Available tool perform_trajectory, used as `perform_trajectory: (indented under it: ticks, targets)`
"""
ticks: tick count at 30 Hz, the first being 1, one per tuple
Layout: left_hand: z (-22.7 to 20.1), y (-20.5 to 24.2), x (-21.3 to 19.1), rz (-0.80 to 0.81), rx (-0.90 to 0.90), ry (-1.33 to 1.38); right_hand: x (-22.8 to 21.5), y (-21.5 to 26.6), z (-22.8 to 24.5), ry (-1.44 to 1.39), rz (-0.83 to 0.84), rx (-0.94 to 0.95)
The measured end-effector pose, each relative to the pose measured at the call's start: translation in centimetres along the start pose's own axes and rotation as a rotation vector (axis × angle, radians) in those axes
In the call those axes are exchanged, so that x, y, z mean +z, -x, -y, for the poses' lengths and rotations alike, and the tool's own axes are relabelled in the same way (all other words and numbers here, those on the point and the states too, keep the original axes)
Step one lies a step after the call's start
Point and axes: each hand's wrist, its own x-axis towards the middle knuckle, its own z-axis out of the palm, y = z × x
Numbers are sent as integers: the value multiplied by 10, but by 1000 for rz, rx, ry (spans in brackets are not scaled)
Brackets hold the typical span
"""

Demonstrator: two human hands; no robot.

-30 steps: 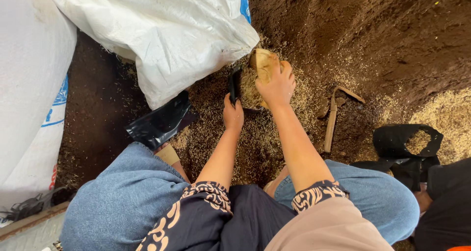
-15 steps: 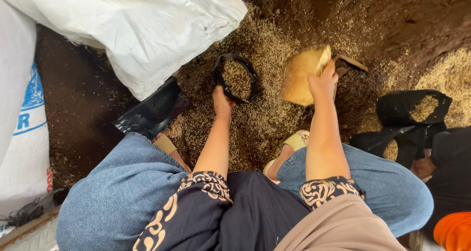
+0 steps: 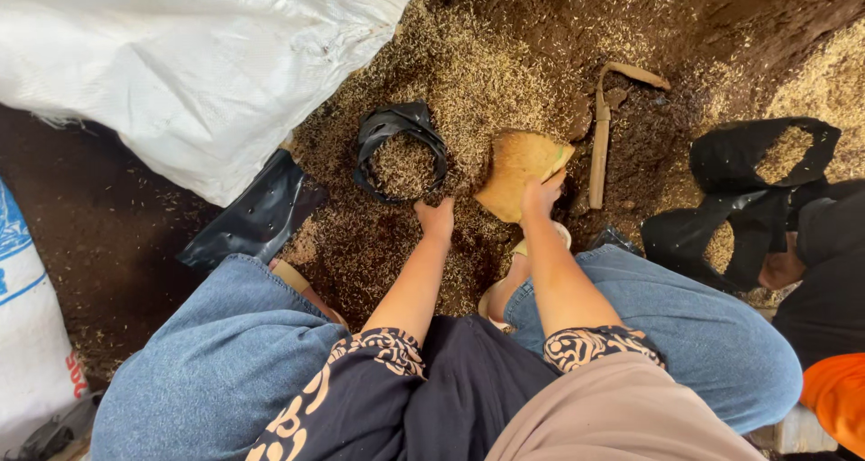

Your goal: The person scoops grains from a large pile using a scoop and fills black plastic bags. The person repeatedly scoops and pours grains into the bags, then adjusts and closes them.

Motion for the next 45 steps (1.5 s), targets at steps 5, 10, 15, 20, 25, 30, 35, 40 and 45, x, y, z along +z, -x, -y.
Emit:
perform_trajectory:
  ticks: [5, 10, 15, 20, 25, 30, 35, 40, 45]
  targets:
    - [-32, 18, 30, 30, 176, -61, 58, -10, -21, -371, 49, -27]
    - [-91, 15, 44, 110, 420, -246, 101, -12, 4, -570, 158, 180]
    - [-142, 53, 21, 216, 346, -778, 102, -25, 44, -573, 221, 307]
    - [-148, 68, -21, 67, 1074, -660, 94, -16, 55, -907, 277, 431]
    - [-130, 31, -98, -496, 1134, -286, 72, -10, 54, -797, 316, 469]
    - [-84, 4, -138, -565, 281, -59, 47, -4, 54, -695, 353, 456]
    - [-71, -2, -136, -117, 202, -275, 7, 0, 73, -519, 469, 305]
    - [-92, 22, -111, -55, 426, -63, -41, 11, 104, -370, 568, 239]
    - [-113, 53, -87, 11, 593, 63, -68, 12, 127, -48, 594, -92]
